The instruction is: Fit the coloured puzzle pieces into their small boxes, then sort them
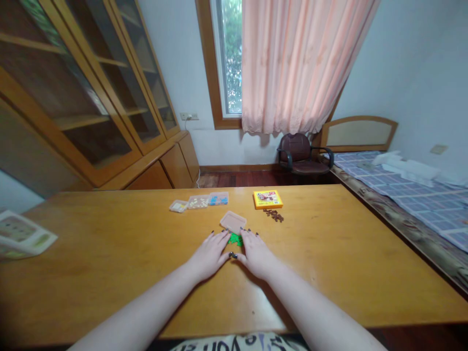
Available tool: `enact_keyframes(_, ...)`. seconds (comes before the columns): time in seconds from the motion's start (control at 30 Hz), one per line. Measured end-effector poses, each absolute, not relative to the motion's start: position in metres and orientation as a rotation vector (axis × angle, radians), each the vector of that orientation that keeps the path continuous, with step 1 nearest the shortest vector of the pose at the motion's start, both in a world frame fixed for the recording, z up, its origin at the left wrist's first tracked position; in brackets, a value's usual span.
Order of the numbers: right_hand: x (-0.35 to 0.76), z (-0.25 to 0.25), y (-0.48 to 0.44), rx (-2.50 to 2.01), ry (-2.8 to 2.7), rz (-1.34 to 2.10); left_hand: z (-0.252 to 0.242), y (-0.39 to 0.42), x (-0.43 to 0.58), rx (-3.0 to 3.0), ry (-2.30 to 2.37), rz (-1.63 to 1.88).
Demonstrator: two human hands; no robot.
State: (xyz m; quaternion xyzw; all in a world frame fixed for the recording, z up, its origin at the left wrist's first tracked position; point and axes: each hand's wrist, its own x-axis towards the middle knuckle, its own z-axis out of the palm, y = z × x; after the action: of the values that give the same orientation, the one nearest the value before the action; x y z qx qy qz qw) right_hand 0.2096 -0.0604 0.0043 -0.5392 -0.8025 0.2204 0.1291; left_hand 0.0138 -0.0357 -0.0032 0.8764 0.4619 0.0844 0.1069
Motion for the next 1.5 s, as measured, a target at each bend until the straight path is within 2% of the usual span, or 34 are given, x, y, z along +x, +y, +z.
enact_keyframes(0.13, 0.205, 0.006, -0.07, -1.538, -2.355, 0.667, 0.008, -0.017, 0.007, 2.652, 1.391, 0.334)
enact_keyframes(0.27, 0.194, 0.002, -0.079, -1.542, -2.404, 0.675, -0.002, 0.001, 0.01, 2.677, 1.273, 0.248)
enact_keyframes(0.47, 0.189, 0.013, -0.063, -1.484, -2.431, 0.705, -0.003, 0.005, 0.023, 2.61, 1.385, 0.316)
enact_keyframes(0.63, 0.197, 0.04, -0.022, -1.384, -2.382, 0.644, 0.011, 0.025, 0.015, 2.462, 1.447, 0.488)
enact_keyframes(0.73, 0.203, 0.034, 0.006, -1.514, -2.086, 0.494, 0.002, 0.038, 0.006, 2.329, 1.55, 0.658)
enact_keyframes(0.83, 0.205, 0.009, 0.024, -1.538, -2.083, 0.356, -0.017, 0.043, 0.003, 2.278, 1.423, 0.658)
enact_keyframes(1.0, 0.202, -0.02, 0.031, -1.469, -2.194, 0.473, -0.034, 0.043, 0.008, 2.12, 1.273, 0.758)
enact_keyframes(1.27, 0.205, -0.006, 0.02, -1.147, -2.109, 0.503, -0.024, 0.04, 0.01, 1.807, 1.079, 0.963)
enact_keyframes(1.5, 0.202, -0.004, 0.016, -1.145, -2.133, 0.283, -0.029, 0.04, 0.018, 1.485, 0.873, 1.117)
